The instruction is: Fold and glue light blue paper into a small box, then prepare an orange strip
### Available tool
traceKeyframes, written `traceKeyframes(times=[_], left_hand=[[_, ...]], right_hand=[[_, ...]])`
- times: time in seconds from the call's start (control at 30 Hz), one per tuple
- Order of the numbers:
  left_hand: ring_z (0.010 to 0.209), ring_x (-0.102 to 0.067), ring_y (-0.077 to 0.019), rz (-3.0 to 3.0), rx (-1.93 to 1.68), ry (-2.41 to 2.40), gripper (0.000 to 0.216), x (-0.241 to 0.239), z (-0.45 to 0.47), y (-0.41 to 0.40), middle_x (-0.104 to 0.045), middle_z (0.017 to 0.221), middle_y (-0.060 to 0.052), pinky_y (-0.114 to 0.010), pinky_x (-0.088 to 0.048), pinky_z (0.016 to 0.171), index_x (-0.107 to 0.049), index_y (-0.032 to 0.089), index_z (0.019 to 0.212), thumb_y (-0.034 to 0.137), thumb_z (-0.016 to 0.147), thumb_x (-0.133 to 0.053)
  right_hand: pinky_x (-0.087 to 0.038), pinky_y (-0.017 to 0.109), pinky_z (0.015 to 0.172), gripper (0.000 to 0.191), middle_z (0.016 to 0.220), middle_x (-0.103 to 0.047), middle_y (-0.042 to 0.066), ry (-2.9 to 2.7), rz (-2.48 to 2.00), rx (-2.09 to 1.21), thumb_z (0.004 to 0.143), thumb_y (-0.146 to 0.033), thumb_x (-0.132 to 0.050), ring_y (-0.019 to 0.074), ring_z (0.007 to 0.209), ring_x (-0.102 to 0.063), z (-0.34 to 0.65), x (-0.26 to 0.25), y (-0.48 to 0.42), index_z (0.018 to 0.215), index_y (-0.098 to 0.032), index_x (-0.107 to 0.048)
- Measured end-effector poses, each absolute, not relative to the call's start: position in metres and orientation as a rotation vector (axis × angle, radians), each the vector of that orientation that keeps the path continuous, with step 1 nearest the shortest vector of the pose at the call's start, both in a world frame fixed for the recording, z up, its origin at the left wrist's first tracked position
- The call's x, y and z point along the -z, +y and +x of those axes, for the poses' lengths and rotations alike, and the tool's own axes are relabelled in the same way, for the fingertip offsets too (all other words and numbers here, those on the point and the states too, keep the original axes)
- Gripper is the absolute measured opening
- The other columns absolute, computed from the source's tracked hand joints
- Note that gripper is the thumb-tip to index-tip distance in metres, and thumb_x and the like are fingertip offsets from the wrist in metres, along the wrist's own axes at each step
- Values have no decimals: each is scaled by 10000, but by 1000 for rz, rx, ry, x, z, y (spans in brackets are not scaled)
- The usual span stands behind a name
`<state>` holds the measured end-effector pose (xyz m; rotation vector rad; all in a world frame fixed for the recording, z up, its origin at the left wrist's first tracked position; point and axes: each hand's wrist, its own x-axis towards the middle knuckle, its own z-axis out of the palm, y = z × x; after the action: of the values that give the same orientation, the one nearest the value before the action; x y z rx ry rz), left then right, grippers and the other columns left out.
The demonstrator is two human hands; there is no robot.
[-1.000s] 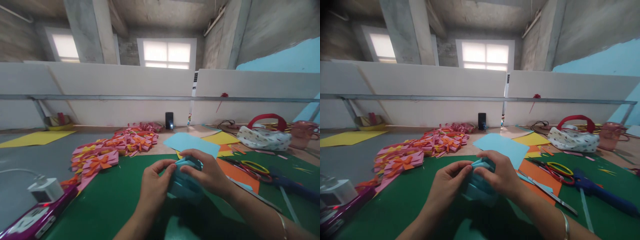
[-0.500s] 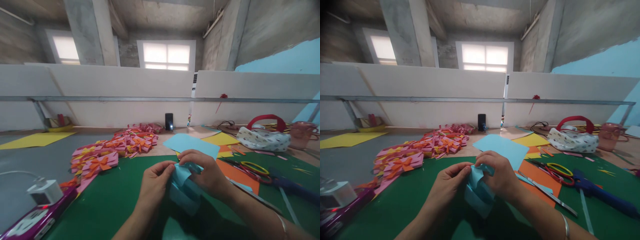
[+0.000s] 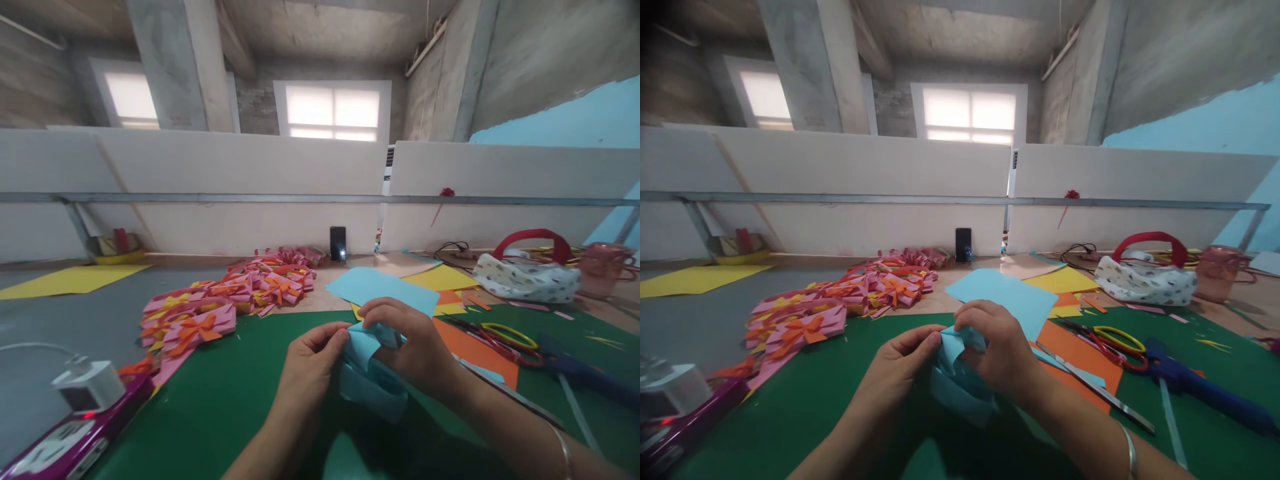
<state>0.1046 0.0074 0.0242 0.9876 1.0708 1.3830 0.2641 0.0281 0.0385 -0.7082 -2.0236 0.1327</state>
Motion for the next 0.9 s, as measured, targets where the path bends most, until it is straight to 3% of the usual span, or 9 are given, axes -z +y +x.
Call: traceKeyframes(times=[0.17,0.5,0.7,0.9], left_hand=[[565,-551,-116,959,-1314,1020,316,-21,103,9,-681,660,-39,-204,-420,537,-719,144,818,347,581,-768],[504,-527,-104,924,-1367,1033,342,-27,106,6,-656,587,-17,-197,-395,486,-729,140,769,360,516,-795],[494,-544,-113,896,-1329,1003,379,-24,105,7,-668,601,-24,-212,-408,488,-714,148,864,369,563,-777],[477,-531,-92,898,-1320,929,327,-21,106,9,-662,589,-10,-197,-393,489,-714,156,807,357,558,-786]], right_hand=[[-467,345,801,404,1039,-611,65,-2107,-701,-20,581,24,-452,204,965,-569,265,-38,29,872,-212,-601],[-478,300,767,189,954,-628,46,-2024,-830,-182,667,-41,-580,183,890,-599,266,-40,28,748,-210,-608],[-455,298,832,193,1032,-596,52,-2010,-747,-187,673,-36,-591,177,964,-567,266,-36,29,757,-209,-574],[-465,307,811,248,1019,-610,49,-2042,-711,-165,698,-21,-516,177,956,-575,265,-35,29,803,-223,-616]])
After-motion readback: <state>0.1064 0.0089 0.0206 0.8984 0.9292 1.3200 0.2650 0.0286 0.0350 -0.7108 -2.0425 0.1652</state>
